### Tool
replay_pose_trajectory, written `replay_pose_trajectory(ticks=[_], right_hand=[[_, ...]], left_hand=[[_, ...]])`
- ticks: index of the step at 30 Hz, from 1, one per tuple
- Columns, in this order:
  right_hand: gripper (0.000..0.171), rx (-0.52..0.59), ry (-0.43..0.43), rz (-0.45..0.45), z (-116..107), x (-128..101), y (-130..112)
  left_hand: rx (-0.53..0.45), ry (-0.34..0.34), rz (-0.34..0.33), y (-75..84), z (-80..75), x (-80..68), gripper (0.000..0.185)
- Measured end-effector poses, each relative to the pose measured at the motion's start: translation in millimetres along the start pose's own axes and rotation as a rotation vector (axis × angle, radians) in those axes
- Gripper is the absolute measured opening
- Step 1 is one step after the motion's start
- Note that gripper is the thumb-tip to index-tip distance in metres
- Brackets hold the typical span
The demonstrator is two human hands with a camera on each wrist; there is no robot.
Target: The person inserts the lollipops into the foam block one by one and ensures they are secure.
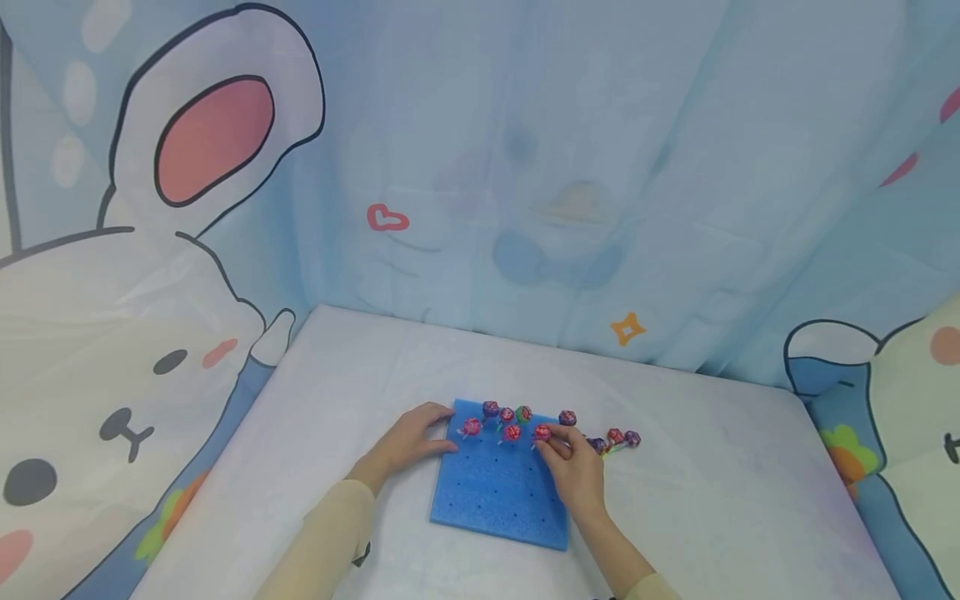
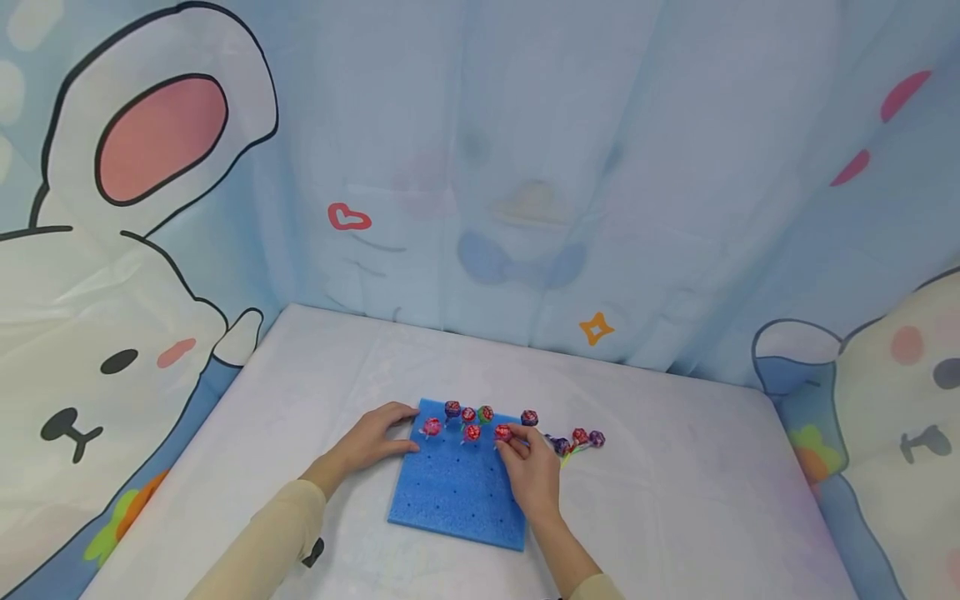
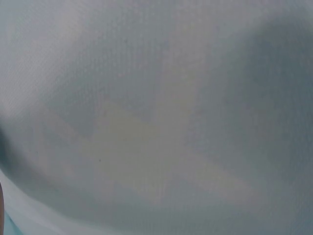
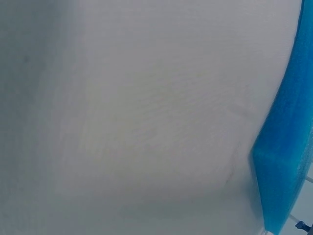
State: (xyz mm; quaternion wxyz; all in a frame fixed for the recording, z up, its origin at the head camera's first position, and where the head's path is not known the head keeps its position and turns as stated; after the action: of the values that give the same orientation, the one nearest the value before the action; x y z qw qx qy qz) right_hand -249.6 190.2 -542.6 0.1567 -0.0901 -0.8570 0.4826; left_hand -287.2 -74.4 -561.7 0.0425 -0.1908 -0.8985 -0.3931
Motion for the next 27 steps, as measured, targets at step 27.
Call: replay_pose_trajectory(ticks=[27], right_hand=[[0.035, 0.047, -0.056, 0.067, -28, -7, 11]], left_hand=[[0.002, -0.016, -0.027, -1.8, 0.5, -0.1, 0.061]])
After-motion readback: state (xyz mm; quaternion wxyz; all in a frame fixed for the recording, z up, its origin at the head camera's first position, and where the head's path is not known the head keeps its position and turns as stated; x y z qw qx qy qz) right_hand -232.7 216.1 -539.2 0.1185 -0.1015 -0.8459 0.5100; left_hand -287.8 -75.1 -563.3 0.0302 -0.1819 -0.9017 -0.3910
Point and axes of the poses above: each hand's wrist, its own x-axis towards the middle knuckle, its own z-axis out of the palm, y = z × x, the point moved 6 cm from there along x, towards the middle knuckle, and after that the axes turned 11 degrees about y, right-handed, at the moved point
